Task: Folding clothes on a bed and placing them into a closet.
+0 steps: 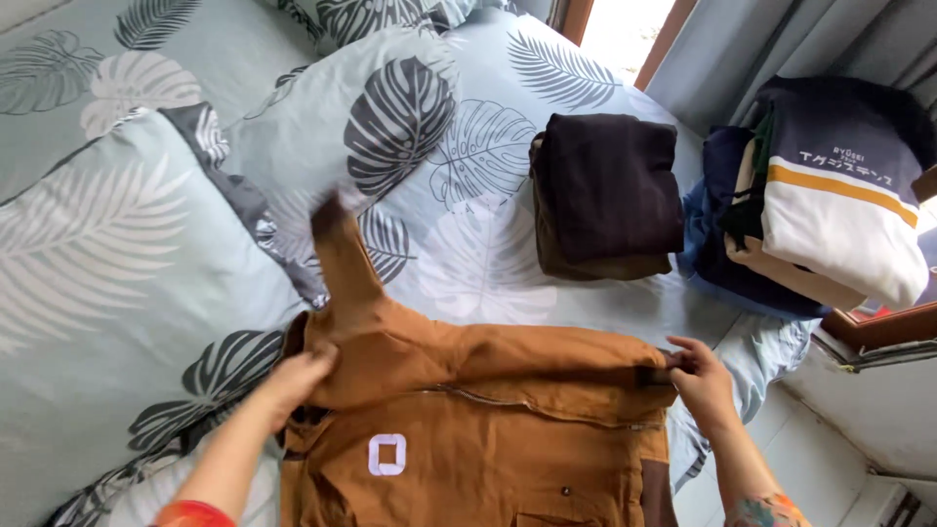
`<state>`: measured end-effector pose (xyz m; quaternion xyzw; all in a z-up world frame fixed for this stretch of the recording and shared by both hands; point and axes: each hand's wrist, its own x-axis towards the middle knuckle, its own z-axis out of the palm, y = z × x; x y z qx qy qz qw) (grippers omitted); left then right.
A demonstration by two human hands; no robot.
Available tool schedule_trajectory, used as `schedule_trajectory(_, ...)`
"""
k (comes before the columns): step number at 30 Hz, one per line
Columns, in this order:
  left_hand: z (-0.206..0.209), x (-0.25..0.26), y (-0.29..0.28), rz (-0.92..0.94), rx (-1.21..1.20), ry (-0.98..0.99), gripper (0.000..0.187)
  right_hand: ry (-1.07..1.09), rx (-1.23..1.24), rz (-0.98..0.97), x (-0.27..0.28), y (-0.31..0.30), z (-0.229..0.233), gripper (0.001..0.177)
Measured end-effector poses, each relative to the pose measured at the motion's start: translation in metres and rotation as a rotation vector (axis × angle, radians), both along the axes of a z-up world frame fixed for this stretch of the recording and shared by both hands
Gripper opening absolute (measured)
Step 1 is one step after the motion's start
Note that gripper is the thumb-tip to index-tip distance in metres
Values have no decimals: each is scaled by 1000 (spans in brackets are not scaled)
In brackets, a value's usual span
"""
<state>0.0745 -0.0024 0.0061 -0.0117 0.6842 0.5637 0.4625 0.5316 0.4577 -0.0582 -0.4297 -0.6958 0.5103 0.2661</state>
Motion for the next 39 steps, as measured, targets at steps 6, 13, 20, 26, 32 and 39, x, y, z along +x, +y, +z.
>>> schedule_trajectory(6, -30, 10, -19, 82, 134, 229, 41, -463, 691, 131, -24, -48, 66, 45)
schedule_trajectory(13, -65, -2, -165, -331, 380, 146, 25, -362, 856, 129, 45, -83, 45, 43)
schedule_trajectory(20, -106, 67, -172, -803, -257, 297, 46, -742, 736, 232, 54, -127, 3, 47)
schedule_trajectory(26, -22, 75, -56, -97, -475, 1108, 20, -572, 707, -96, 1, -122, -5, 33)
schedule_trajectory(32, -43, 37, 23, 106, -491, 1284, 33, -768, 481, -393, -14, -77, -23, 46)
schedule_trajectory(39, -83, 20, 39, 139, -665, 845, 47, -661, 239, -412, 10, -45, -57, 46)
